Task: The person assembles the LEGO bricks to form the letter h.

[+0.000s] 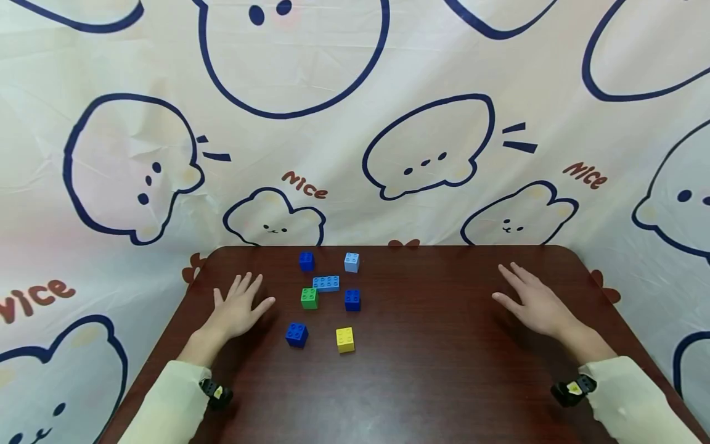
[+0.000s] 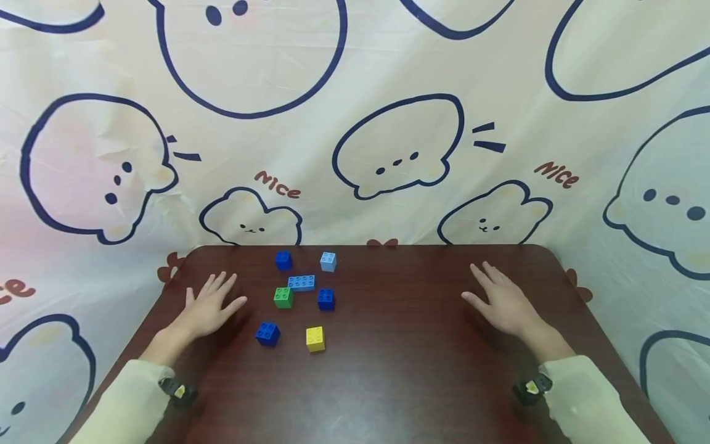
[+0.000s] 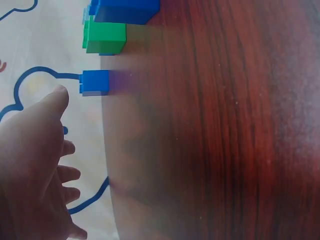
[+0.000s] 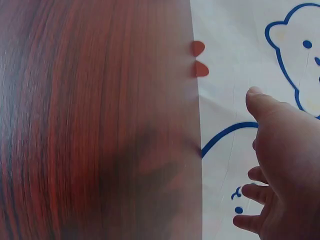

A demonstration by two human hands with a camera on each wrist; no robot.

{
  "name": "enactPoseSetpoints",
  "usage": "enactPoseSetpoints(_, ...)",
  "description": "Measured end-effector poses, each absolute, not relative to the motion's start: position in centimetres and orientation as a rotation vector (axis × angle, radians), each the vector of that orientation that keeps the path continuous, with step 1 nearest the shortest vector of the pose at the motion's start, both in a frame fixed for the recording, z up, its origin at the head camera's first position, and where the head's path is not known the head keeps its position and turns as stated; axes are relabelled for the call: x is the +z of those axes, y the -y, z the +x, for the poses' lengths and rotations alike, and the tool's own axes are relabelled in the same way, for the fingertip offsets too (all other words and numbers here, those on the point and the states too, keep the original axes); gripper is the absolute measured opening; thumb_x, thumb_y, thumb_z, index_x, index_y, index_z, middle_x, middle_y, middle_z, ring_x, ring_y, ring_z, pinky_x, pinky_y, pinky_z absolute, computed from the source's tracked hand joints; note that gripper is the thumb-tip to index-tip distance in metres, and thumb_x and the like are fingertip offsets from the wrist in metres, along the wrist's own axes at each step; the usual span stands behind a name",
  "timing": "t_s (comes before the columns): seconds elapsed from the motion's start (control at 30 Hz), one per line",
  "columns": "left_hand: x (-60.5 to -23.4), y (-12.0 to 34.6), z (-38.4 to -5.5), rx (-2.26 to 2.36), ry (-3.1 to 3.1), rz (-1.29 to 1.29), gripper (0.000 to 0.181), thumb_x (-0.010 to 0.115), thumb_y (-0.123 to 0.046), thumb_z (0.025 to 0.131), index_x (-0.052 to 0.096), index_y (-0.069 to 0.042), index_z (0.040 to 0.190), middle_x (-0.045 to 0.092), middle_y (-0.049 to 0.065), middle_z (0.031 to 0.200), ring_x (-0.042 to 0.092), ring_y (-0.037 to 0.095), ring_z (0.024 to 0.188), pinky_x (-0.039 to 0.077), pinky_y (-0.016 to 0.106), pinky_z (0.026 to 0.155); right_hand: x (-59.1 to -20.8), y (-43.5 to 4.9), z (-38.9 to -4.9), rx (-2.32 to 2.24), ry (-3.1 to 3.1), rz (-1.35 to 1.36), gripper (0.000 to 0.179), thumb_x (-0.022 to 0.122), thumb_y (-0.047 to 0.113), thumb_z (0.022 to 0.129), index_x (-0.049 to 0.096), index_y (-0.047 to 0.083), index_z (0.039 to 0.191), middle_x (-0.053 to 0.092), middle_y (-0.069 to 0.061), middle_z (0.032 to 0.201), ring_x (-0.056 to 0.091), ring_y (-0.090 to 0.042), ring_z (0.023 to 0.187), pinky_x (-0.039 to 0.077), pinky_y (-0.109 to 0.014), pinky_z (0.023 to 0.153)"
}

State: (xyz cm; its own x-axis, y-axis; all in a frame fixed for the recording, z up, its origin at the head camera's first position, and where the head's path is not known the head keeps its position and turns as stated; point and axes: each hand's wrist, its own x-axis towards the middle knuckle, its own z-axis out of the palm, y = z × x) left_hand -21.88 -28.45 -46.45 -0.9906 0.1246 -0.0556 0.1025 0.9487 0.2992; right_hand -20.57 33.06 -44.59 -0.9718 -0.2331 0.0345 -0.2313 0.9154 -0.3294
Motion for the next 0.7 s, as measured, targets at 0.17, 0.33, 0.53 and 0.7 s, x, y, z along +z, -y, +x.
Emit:
enactPoseSetpoints(0.17,-46.1,28.5,-21.0,0.498,-3.057,0.241,0.077,0.054,-0.050,0.103,0.034,0.003,0.155,0.025,0.034,0.159,0.017,0.054,0.147,0.009,0.079,0.109,-44.2,-31.8,-20.2,-0.561,-3.056,-0.421,0.077,0.058,0.049,0.102,0.031,0.003,0.158,0.027,-0.033,0.159,0.028,-0.055,0.143,0.028,-0.074,0.108)
enactPoseSetpoints(0.33,-45.7,28.3,-20.2,0.523,-3.084,0.279,0.071,0.056,-0.046,0.103,0.041,0.005,0.151,0.033,0.034,0.155,0.025,0.054,0.145,0.016,0.080,0.108,-44.0,-30.8,-20.0,-0.597,-3.045,-0.501,0.076,0.058,0.049,0.102,0.034,0.002,0.157,0.033,-0.031,0.157,0.033,-0.052,0.142,0.031,-0.071,0.108)
enactPoseSetpoints(0.53,-45.3,27.8,-19.2,0.611,-3.050,0.289,0.067,0.058,-0.040,0.103,0.043,0.005,0.150,0.037,0.034,0.154,0.031,0.053,0.142,0.023,0.076,0.109,-43.8,-29.1,-19.6,-0.674,-3.008,-0.573,0.073,0.057,0.049,0.103,0.038,0.003,0.156,0.038,-0.026,0.157,0.035,-0.047,0.143,0.032,-0.067,0.110)
enactPoseSetpoints(0.7,-45.0,27.5,-18.6,0.761,-2.967,0.298,0.069,0.056,-0.045,0.104,0.041,0.003,0.151,0.037,0.032,0.154,0.034,0.051,0.142,0.029,0.070,0.111,-43.9,-27.3,-19.2,-0.784,-2.958,-0.611,0.067,0.055,0.047,0.104,0.041,0.005,0.155,0.042,-0.021,0.156,0.036,-0.043,0.144,0.031,-0.065,0.112)
